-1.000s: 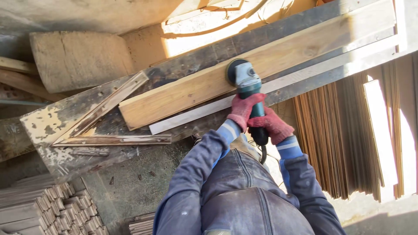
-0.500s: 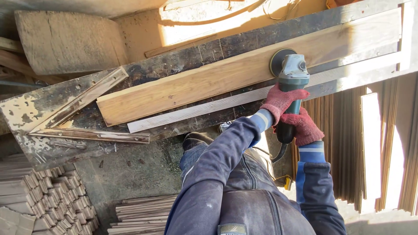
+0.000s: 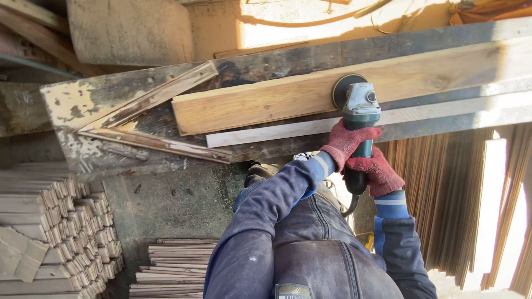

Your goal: Sanding a long wooden board using an angle grinder equipped with a sanding disc.

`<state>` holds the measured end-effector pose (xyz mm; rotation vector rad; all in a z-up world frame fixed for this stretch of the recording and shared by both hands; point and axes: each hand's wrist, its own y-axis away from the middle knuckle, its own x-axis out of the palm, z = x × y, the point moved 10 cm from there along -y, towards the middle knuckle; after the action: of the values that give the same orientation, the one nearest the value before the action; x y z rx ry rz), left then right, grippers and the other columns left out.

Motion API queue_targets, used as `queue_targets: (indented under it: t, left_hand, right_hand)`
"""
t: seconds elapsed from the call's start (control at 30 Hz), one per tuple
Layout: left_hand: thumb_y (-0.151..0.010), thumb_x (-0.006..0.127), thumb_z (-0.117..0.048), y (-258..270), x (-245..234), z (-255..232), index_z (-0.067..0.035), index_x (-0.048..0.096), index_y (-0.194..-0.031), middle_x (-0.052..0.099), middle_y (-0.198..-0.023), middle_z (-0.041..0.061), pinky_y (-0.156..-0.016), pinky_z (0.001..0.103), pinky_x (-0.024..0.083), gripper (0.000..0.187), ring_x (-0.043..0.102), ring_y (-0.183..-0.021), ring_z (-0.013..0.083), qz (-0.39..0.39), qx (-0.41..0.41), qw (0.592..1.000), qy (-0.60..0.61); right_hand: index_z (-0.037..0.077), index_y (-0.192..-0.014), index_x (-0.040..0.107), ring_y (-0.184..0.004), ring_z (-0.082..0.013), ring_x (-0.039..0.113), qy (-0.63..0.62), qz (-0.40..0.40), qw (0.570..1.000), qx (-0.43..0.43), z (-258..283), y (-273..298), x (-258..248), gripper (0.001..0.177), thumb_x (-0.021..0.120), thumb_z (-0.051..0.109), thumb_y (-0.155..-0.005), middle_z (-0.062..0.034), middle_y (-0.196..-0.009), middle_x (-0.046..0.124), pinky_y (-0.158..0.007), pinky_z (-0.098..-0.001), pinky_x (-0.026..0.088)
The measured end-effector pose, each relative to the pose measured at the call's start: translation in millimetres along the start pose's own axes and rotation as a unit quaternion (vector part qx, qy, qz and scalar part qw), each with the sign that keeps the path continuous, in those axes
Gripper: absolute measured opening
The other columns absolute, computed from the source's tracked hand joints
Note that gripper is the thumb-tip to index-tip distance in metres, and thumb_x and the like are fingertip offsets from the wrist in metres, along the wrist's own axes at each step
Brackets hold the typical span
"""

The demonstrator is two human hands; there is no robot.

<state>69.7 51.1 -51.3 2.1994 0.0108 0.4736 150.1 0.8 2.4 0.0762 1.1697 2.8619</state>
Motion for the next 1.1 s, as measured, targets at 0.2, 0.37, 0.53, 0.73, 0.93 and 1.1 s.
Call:
queue_targets:
  t: [0.2,0.37,0.53,0.73,0.93,1.1]
  left_hand:
    - [-0.049,0.095,-0.034,32,-90,-4,-0.008,0.067,-0.117,0.072,-0.106,0.016,-0.103,0.045,0.051,0.078,0.067,-0.113,0.0335,-0.032,0.017,0.998,0.049]
    - [-0.050,0.096,-0.029,64,-167,-18,-0.006,0.067,-0.114,0.072,-0.102,0.017,-0.099,0.046,0.053,0.074,0.069,-0.108,0.0336,-0.066,0.036,0.992,0.096]
    - [-0.050,0.098,-0.025,84,-241,-9,-0.009,0.069,-0.108,0.072,-0.092,0.013,-0.090,0.044,0.057,0.067,0.072,-0.093,0.0280,-0.118,0.049,0.976,0.174]
    - [-0.052,0.100,-0.023,107,-313,-11,-0.006,0.070,-0.107,0.069,-0.088,0.013,-0.081,0.046,0.057,0.065,0.072,-0.088,0.0262,-0.180,0.054,0.952,0.243]
    - [-0.054,0.100,-0.016,114,-359,5,-0.004,0.058,-0.117,0.063,-0.091,0.011,-0.065,0.045,0.058,0.077,0.070,-0.087,0.0253,-0.231,0.033,0.913,0.336]
    - [-0.053,0.100,-0.027,109,-321,-15,0.000,0.056,-0.125,0.062,-0.104,0.017,-0.081,0.052,0.054,0.089,0.067,-0.104,0.0292,-0.219,0.026,0.928,0.299]
  right_hand:
    - [0.003,-0.097,0.074,-0.068,-0.0275,0.073,0.023,0.026,0.999,0.020,-30,16,82,0.044,0.089,0.002,-0.056,-0.0142,-0.078,0.071,-0.065,-0.0389,0.060]
    - [0.005,-0.094,0.074,-0.067,-0.0244,0.072,0.067,0.063,0.996,0.023,-47,24,151,0.046,0.092,0.005,-0.052,-0.0109,-0.076,0.071,-0.065,-0.0366,0.059]
    - [0.004,-0.092,0.074,-0.065,-0.0244,0.070,0.135,0.110,0.984,0.041,-59,30,216,0.047,0.094,0.007,-0.050,-0.0113,-0.071,0.069,-0.062,-0.0362,0.059]
    - [0.003,-0.090,0.075,-0.062,-0.0288,0.072,0.197,0.186,0.961,0.048,-57,27,293,0.049,0.096,0.009,-0.046,-0.0152,-0.068,0.069,-0.058,-0.0388,0.059]
    - [0.002,-0.090,0.074,-0.057,-0.0300,0.071,0.226,0.231,0.945,0.050,-38,45,349,0.052,0.098,0.009,-0.044,-0.0153,-0.065,0.065,-0.053,-0.0374,0.058]
    - [0.004,-0.096,0.074,-0.063,-0.0294,0.071,0.254,0.209,0.943,0.048,-27,35,319,0.057,0.099,0.014,-0.045,-0.0142,-0.070,0.066,-0.055,-0.0400,0.059]
